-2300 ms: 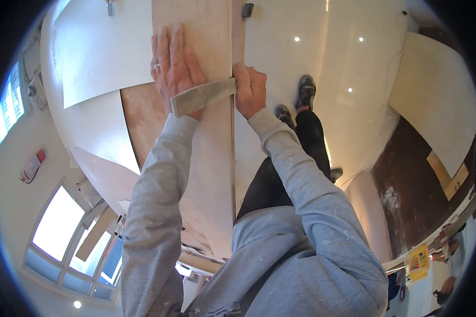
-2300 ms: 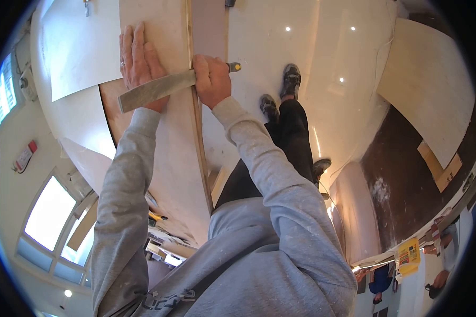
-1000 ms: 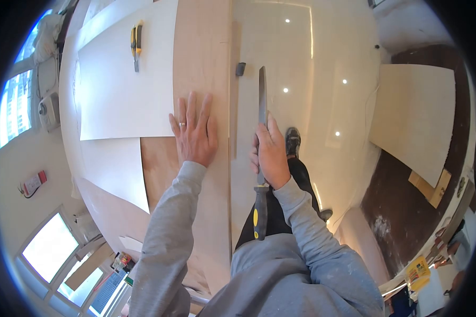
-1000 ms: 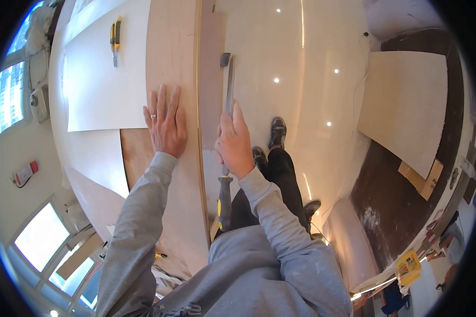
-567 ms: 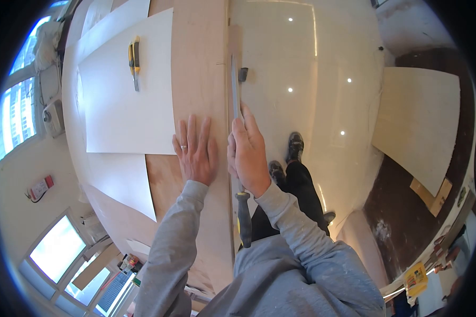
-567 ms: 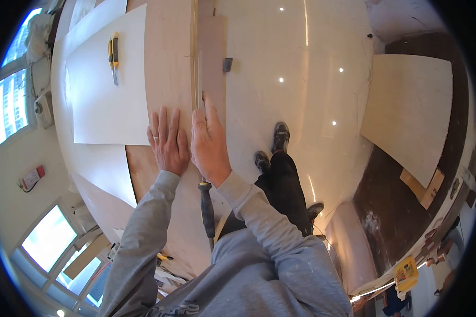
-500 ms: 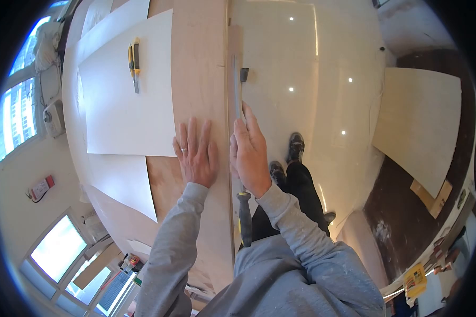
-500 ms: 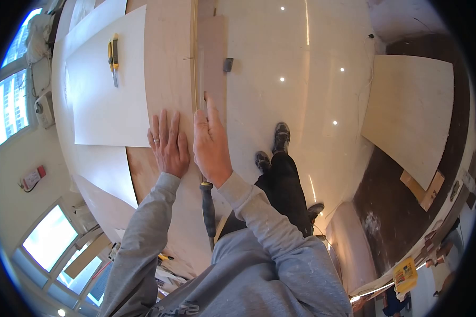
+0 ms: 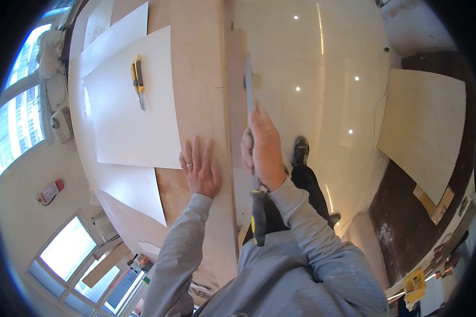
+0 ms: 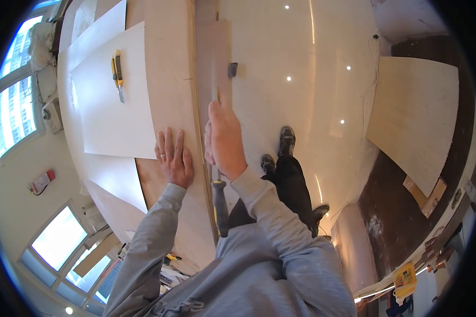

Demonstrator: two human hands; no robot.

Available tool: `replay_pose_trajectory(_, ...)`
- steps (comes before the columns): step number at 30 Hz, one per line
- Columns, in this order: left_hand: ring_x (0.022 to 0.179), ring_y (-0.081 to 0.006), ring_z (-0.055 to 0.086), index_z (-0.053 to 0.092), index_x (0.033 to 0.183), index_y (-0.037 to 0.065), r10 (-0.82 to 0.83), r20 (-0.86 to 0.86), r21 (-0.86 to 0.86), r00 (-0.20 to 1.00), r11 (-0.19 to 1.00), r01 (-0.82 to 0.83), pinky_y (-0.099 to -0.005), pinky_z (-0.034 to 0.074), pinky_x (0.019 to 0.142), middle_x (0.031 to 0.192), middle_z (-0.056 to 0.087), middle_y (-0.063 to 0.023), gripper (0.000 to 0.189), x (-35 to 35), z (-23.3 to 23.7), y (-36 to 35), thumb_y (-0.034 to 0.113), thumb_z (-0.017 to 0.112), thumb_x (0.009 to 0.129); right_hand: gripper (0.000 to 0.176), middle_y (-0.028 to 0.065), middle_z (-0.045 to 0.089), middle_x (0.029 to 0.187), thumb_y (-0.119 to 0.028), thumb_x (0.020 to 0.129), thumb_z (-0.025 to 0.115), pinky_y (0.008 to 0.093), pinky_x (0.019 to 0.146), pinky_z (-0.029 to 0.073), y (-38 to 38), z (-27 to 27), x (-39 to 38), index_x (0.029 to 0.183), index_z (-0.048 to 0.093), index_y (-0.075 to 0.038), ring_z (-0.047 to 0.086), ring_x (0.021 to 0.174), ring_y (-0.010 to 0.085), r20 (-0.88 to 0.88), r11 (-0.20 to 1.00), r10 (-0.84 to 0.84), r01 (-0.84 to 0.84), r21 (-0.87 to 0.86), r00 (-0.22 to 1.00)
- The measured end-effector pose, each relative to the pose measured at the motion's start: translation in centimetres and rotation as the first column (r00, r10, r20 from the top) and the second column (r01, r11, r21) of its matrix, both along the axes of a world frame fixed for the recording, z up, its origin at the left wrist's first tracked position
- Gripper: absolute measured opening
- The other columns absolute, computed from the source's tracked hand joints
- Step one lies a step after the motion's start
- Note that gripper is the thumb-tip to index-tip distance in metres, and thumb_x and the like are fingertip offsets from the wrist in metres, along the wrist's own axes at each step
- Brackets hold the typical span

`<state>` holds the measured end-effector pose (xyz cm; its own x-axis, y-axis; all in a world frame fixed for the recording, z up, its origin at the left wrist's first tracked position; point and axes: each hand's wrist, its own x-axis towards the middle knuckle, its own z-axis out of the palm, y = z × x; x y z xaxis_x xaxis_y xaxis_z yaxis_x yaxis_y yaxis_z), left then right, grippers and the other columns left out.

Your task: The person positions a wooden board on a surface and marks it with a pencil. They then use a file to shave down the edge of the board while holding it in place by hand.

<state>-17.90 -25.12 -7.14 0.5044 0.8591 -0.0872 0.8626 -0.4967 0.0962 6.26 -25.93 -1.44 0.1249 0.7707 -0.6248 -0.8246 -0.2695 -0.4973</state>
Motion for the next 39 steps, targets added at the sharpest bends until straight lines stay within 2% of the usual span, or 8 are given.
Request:
replay_pose_trajectory(7, 0.162, -0.0395, 0.023, 0.054, 0.158, 0.017, 0.001, 0.011, 0.008, 1.0, 1.0, -0.001, -0.0604, 0.011, 0.128, 0.172, 0.036, -0.0149, 0.055, 0.4, 0.2, 0.1, 0.025, 0.049, 0.104, 0.049, -0.0026, 0.044, 0.064, -0.037, 0.117, 0.042, 0.0258, 0.031, 0.033, 0.4, 0.9, 5.0, 0.161, 0.038, -0.015, 0.037, 0.037, 0.006, 0.055, 0.995, -0.088, 0.09, -0.042, 0.995)
replay_pose_trajectory(10, 0.162, -0.0399, 0.023, 0.054, 0.158, 0.016, 0.012, -0.006, -0.009, 1.0, 1.0, -0.012, -0.06, 0.011, 0.128, 0.171, 0.037, -0.0149, 0.055, 0.6, 0.7, 0.4, 0.025, 0.048, 0.104, 0.03, -0.0003, 0.047, 0.073, -0.043, 0.116, 0.043, 0.0274, 0.036, 0.041, 0.7, 0.3, 5.5, 0.117, 0.051, -0.013, 0.044, 0.043, 0.0102, 0.08, 0.988, -0.151, 0.154, -0.027, 0.985)
replay_pose_trajectory(21, 0.162, -0.0422, 0.02, 0.054, 0.157, 0.017, 0.006, -0.009, -0.07, 1.0, 0.998, -0.006, -0.0635, 0.012, 0.127, 0.172, 0.033, -0.0157, 0.059, -0.1, 0.6, 0.6, 0.03, 0.054, 0.1, 0.027, 0.0096, 0.056, 0.078, -0.035, 0.115, 0.044, 0.0398, 0.043, 0.052, 9.4, 1.4, 8.6, 0.111, 0.046, -0.008, 0.055, 0.047, 0.0212, 0.058, 0.967, -0.254, 0.252, 0.039, 0.966)
replay_pose_trajectory(28, 0.161, -0.0481, 0.018, 0.047, 0.161, 0.015, -0.039, 0.007, -0.138, 0.999, 0.99, 0.04, -0.0698, 0.011, 0.124, 0.171, 0.031, -0.0229, 0.085, -0.4, 1.0, 0.8, 0.056, 0.068, 0.09, 0.023, 0.0118, 0.056, 0.078, -0.028, 0.111, 0.05, 0.0428, 0.041, 0.051, 17.7, 0.8, 10.4, 0.108, 0.042, -0.007, 0.057, 0.048, 0.0237, 0.063, 0.889, -0.457, 0.455, 0.044, 0.887)
replay_pose_trajectory(31, 0.159, -0.0513, 0.019, 0.046, 0.161, 0.013, -0.028, -0.003, -0.191, 1.0, 0.981, 0.027, -0.0699, 0.011, 0.124, 0.17, 0.03, -0.0257, 0.098, -0.9, 0.9, 0.6, 0.064, 0.073, 0.083, 0.018, 0.0119, 0.052, 0.075, -0.022, 0.111, 0.042, 0.0415, 0.033, 0.048, 21.2, 1.5, 8.0, 0.107, 0.033, -0.007, 0.055, 0.041, 0.0243, 0.014, 0.89, -0.455, 0.455, 0.005, 0.89)
replay_pose_trajectory(34, 0.158, -0.0552, 0.017, 0.045, 0.161, 0.015, 0.044, 0.026, -0.264, 0.999, 0.964, -0.035, -0.0729, 0.011, 0.123, 0.168, 0.033, -0.0238, 0.103, -1.0, 0.6, 0.4, 0.067, 0.077, 0.078, 0.019, 0.0119, 0.051, 0.074, -0.022, 0.112, 0.042, 0.0416, 0.031, 0.047, 22.2, 0.6, 6.8, 0.107, 0.03, -0.008, 0.053, 0.04, 0.0239, 0.0, 0.999, -0.045, 0.044, 0.028, 0.999)
replay_pose_trajectory(38, 0.155, -0.0558, 0.021, 0.041, 0.163, 0.015, 0.079, -0.075, -0.345, 0.994, 0.933, -0.1, -0.0721, 0.016, 0.121, 0.17, 0.028, -0.0244, 0.107, -1.7, 0.4, -0.6, 0.066, 0.079, 0.077, 0.019, 0.0104, 0.05, 0.071, -0.024, 0.113, 0.04, 0.0396, 0.03, 0.044, 22.3, 0.8, 5.3, 0.108, 0.029, -0.009, 0.049, 0.036, 0.0222, -0.007, 0.939, -0.342, 0.343, 0.014, 0.939)
replay_pose_trajectory(39, 0.154, -0.0552, 0.027, 0.039, 0.164, 0.016, 0.035, -0.1, -0.298, 0.994, 0.953, -0.063, -0.0709, 0.02, 0.12, 0.171, 0.027, -0.0254, 0.108, -1.2, 0.7, -0.2, 0.066, 0.079, 0.077, 0.02, 0.0105, 0.051, 0.073, -0.024, 0.113, 0.041, 0.0396, 0.031, 0.045, 22.3, 0.5, 5.1, 0.108, 0.03, -0.009, 0.05, 0.038, 0.022, 0.013, 0.96, -0.276, 0.275, 0.042, 0.961)
